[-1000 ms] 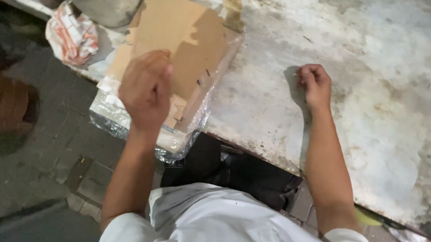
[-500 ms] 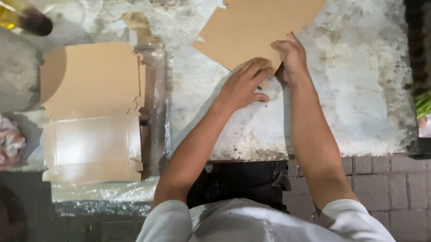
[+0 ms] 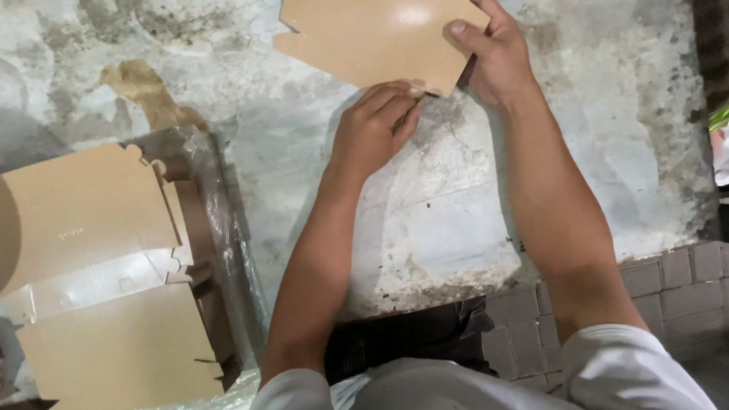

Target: The person folds flat cardboard pieces into small rectangular boxes by hand. They fold the side flaps, tuck tabs into slots, and secure the box shape. Completed boxes are stacked on the table. The person repeats the process with another flat piece.

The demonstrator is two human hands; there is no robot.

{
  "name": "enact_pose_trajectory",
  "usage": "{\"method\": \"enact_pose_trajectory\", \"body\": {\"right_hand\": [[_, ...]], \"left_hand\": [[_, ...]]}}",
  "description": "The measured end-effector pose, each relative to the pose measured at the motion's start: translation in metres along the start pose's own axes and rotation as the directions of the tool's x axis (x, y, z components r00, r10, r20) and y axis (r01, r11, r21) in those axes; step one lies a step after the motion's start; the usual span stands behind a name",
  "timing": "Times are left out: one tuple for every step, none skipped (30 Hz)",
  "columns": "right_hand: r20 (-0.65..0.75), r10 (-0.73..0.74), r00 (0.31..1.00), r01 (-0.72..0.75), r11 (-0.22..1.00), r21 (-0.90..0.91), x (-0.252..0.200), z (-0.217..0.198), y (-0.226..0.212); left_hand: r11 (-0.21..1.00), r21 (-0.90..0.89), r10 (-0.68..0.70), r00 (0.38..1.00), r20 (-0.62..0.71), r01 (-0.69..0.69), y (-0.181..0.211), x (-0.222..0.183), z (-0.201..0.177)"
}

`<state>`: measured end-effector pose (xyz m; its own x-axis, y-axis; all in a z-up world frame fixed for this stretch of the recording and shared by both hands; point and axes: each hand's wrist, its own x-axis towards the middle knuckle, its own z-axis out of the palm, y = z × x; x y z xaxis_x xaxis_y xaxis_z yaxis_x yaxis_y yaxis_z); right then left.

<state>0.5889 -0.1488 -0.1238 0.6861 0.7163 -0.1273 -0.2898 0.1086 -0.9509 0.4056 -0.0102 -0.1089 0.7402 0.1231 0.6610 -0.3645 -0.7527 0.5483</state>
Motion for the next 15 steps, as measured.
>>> {"method": "enact_pose_trajectory", "body": {"right_hand": [[-0.004, 0.003, 1.000, -0.003, 1.000, 0.000, 0.001, -0.001, 0.001], [-0.031, 0.011, 0.999, -0.010, 0.999, 0.052, 0.001, 0.000, 0.002], [-0.055, 0.028, 0.998, -0.022, 0.994, 0.105, 0.000, 0.001, 0.006], [-0.055, 0.038, 0.998, -0.032, 0.994, 0.106, -0.001, 0.000, 0.007], [-0.015, 0.017, 1.000, -0.015, 0.997, 0.072, -0.002, 0.001, 0.008], [0.026, -0.004, 1.000, 0.003, 0.999, 0.040, -0.003, 0.003, 0.009], [0.029, -0.003, 1.000, 0.001, 0.999, 0.042, -0.002, 0.003, 0.013], [0.067, -0.012, 0.998, 0.008, 0.999, 0.053, -0.002, 0.003, 0.017], [0.106, -0.016, 0.994, 0.010, 0.998, 0.062, -0.004, 0.002, 0.021], [0.109, -0.010, 0.994, 0.003, 0.998, 0.062, -0.003, 0.002, 0.021], [0.152, -0.001, 0.988, -0.007, 0.999, 0.053, -0.004, 0.003, 0.022], [0.194, 0.007, 0.981, -0.016, 0.999, 0.044, -0.004, 0.004, 0.022], [0.201, 0.012, 0.980, -0.022, 0.999, 0.048, -0.004, 0.008, 0.021], [0.137, 0.051, 0.989, -0.057, 0.998, 0.037, -0.005, 0.011, 0.019], [0.071, 0.088, 0.994, -0.090, 0.996, 0.029, -0.006, 0.015, 0.017]], "left_hand": [[1.000, -0.003, -0.002, 1.000, 0.002, 0.002, -0.002, 0.000, 0.002], [0.996, -0.063, -0.062, 0.998, 0.004, 0.062, -0.003, -0.001, 0.003], [0.984, -0.120, -0.129, 0.992, 0.010, 0.130, -0.003, -0.005, 0.003], [0.983, -0.121, -0.139, 0.990, 0.012, 0.139, -0.005, -0.004, 0.004], [0.963, -0.186, -0.195, 0.981, 0.011, 0.193, -0.007, -0.002, 0.003], [0.936, -0.251, -0.250, 0.968, 0.012, 0.245, -0.008, -0.001, 0.002], [0.937, -0.248, -0.252, 0.968, 0.013, 0.248, -0.011, -0.003, 0.003], [0.901, -0.248, -0.363, 0.932, 0.019, 0.356, -0.013, -0.006, 0.004], [0.850, -0.250, -0.473, 0.881, 0.024, 0.463, -0.013, -0.009, 0.006], [0.847, -0.249, -0.479, 0.877, 0.023, 0.469, -0.012, -0.008, 0.006], [0.819, -0.262, -0.530, 0.848, -0.007, 0.510, -0.011, -0.008, 0.005], [0.789, -0.276, -0.579, 0.815, -0.037, 0.548, -0.009, -0.008, 0.004], [0.787, -0.271, -0.584, 0.811, -0.040, 0.554, -0.010, -0.007, 0.003], [0.763, -0.239, -0.630, 0.773, -0.071, 0.600, -0.010, -0.007, 0.002], [0.737, -0.209, -0.670, 0.735, -0.103, 0.643, -0.010, -0.005, 0.001]]}}
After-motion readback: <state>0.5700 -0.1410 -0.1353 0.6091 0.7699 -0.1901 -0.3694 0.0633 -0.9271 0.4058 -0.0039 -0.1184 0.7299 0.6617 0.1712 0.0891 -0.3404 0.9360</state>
